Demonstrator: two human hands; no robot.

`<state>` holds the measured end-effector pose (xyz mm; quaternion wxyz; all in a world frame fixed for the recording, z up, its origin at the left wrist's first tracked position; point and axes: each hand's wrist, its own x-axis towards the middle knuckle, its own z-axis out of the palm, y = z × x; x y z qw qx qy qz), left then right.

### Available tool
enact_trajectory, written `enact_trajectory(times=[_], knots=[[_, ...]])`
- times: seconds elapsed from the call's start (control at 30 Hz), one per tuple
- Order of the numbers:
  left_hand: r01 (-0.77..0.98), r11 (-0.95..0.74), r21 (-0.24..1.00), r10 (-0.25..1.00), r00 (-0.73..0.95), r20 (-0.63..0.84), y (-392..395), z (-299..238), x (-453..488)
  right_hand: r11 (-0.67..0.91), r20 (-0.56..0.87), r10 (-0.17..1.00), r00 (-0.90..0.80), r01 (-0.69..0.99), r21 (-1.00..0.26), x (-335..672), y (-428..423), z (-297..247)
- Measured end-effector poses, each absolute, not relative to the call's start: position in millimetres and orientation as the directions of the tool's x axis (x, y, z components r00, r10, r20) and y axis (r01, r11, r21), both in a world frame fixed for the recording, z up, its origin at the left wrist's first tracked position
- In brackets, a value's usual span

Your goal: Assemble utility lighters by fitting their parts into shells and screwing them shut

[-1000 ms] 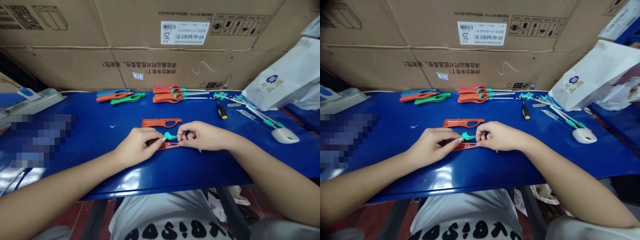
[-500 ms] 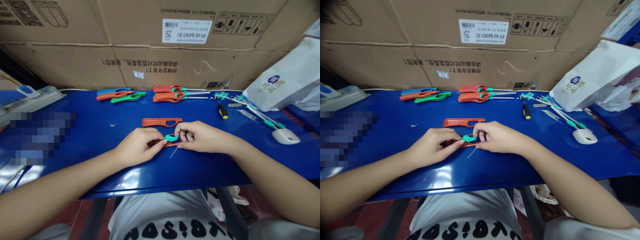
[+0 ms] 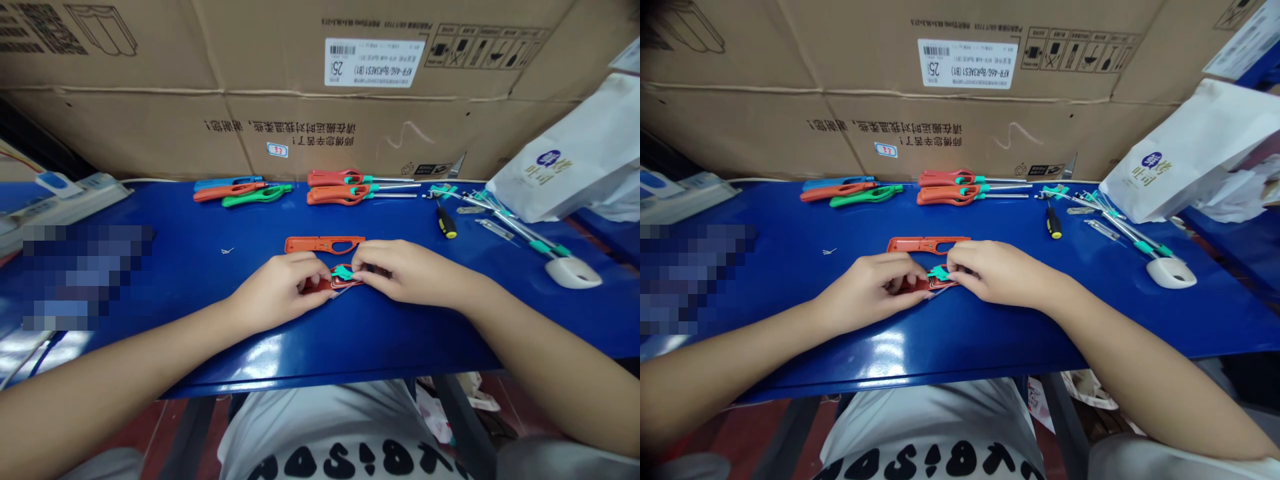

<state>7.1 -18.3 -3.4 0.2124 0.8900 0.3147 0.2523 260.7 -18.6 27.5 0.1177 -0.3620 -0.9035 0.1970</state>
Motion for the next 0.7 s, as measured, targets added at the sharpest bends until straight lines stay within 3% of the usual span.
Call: enact_trajectory(times=[0.23, 0.7], knots=[[0.439, -0.706, 0.555, 0.682, 0.631, 0.368, -21.2, -2.3, 9.0, 0.701, 0.078, 0.698, -0.712, 0.656, -0.280, 267.0, -15.9, 28.6], [0.459, -0.755, 0.469, 0.629, 0.708, 0.320, -16.1, -2.0, 5.2, 0.693, 0.008, 0.704, -0.710, 0.684, -0.227, 271.6, -15.8, 32.6]])
